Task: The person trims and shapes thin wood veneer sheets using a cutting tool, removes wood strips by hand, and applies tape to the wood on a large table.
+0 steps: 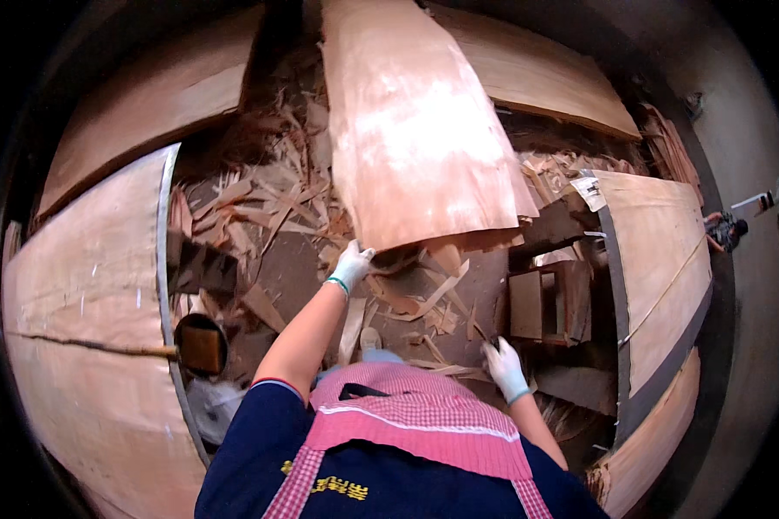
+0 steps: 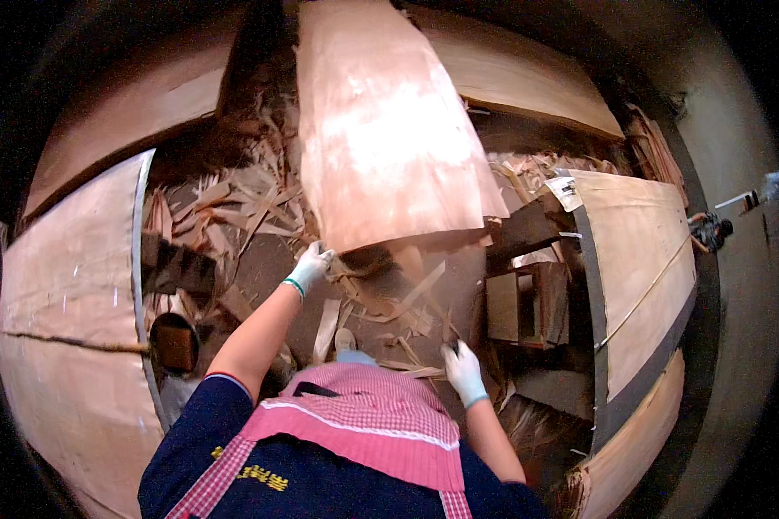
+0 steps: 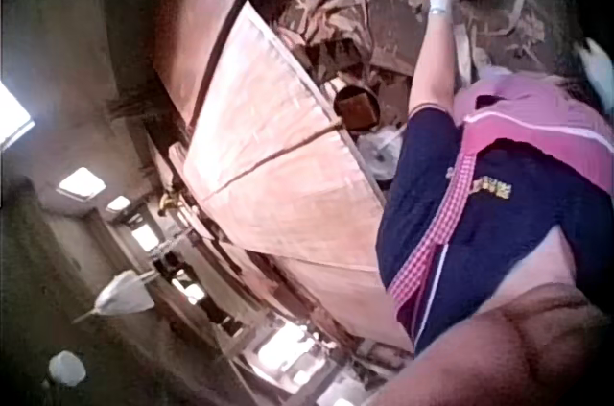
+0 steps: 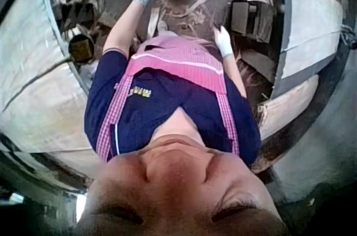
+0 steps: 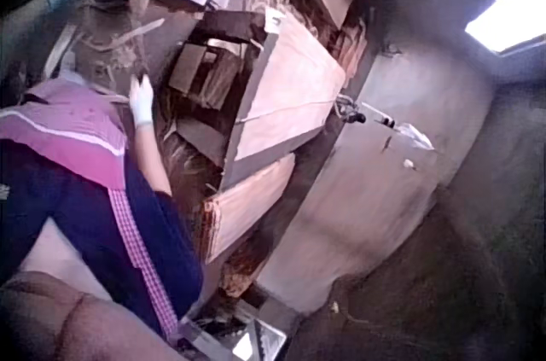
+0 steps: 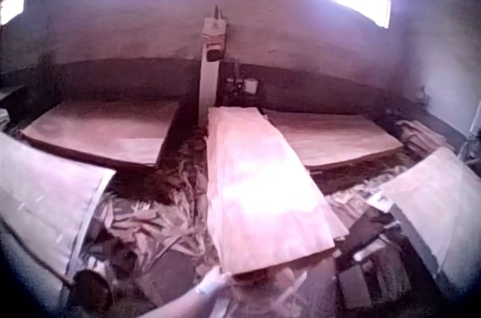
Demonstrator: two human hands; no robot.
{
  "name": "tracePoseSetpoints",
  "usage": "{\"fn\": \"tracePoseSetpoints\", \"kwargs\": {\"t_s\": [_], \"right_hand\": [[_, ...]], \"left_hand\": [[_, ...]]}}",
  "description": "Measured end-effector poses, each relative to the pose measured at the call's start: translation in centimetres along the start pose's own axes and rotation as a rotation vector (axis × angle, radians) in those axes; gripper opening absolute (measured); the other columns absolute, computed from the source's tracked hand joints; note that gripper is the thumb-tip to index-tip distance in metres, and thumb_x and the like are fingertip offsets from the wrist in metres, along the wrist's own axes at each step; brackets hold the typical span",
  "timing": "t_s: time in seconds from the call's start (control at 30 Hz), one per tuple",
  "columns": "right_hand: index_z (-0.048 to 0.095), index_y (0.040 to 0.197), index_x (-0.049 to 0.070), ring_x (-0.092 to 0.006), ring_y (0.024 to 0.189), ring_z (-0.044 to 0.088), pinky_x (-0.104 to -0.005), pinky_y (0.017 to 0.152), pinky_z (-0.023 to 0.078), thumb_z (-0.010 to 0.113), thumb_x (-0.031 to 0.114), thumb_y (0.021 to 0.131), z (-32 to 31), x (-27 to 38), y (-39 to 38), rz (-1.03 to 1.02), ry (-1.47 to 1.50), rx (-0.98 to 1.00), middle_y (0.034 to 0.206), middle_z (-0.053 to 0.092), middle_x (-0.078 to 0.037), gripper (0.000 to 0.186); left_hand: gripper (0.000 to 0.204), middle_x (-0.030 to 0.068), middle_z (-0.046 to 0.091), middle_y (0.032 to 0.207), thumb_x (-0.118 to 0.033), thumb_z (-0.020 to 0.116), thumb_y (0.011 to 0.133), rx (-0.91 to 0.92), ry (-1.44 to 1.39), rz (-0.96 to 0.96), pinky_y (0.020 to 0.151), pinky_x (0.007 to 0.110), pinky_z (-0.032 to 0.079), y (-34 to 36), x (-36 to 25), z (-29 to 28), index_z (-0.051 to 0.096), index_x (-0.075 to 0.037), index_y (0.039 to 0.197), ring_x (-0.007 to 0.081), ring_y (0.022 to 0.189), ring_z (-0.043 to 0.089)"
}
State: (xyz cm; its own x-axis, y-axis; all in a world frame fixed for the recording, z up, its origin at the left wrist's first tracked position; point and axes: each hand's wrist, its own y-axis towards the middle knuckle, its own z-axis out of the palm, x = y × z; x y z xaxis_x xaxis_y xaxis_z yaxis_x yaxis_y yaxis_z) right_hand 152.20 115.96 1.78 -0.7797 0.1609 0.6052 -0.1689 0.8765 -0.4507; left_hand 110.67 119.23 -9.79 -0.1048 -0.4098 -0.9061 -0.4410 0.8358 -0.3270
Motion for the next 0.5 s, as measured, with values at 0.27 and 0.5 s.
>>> {"fn": "tracePoseSetpoints", "kwargs": {"t_s": [0.27, 0.5], "right_hand": [[0.060, 0.088, -0.001, -0.0150, 0.059, 0.058, -0.0291, 0.055, 0.045, 0.057, 0.024, 0.094, 0.2, -7.1, -6.5, 0.357, 0.395, -0.095, 0.076, 0.064, -0.008, 0.026], [0.068, 0.082, 0.002, -0.0113, 0.060, 0.054, -0.0282, 0.055, 0.042, 0.063, 0.030, 0.090, 4.0, 6.4, 2.4, 0.133, 0.554, 0.229, 0.068, 0.061, -0.003, 0.030]], "left_hand": [[0.030, 0.0273, 0.066, 0.093, -0.019, 0.064, 0.071, -0.248, 0.230, -0.133, 0.080, 0.045, 0.049, 3.5, -0.6, 0.8, 0.065, 0.002, 0.093, 0.0429, 0.091, 0.063], [0.016, 0.0134, 0.067, 0.088, -0.009, 0.059, 0.092, 0.150, -0.603, -0.233, 0.059, 0.029, 0.056, -1.6, -10.7, -3.4, 0.057, 0.003, 0.101, 0.0195, 0.073, 0.068]]}}
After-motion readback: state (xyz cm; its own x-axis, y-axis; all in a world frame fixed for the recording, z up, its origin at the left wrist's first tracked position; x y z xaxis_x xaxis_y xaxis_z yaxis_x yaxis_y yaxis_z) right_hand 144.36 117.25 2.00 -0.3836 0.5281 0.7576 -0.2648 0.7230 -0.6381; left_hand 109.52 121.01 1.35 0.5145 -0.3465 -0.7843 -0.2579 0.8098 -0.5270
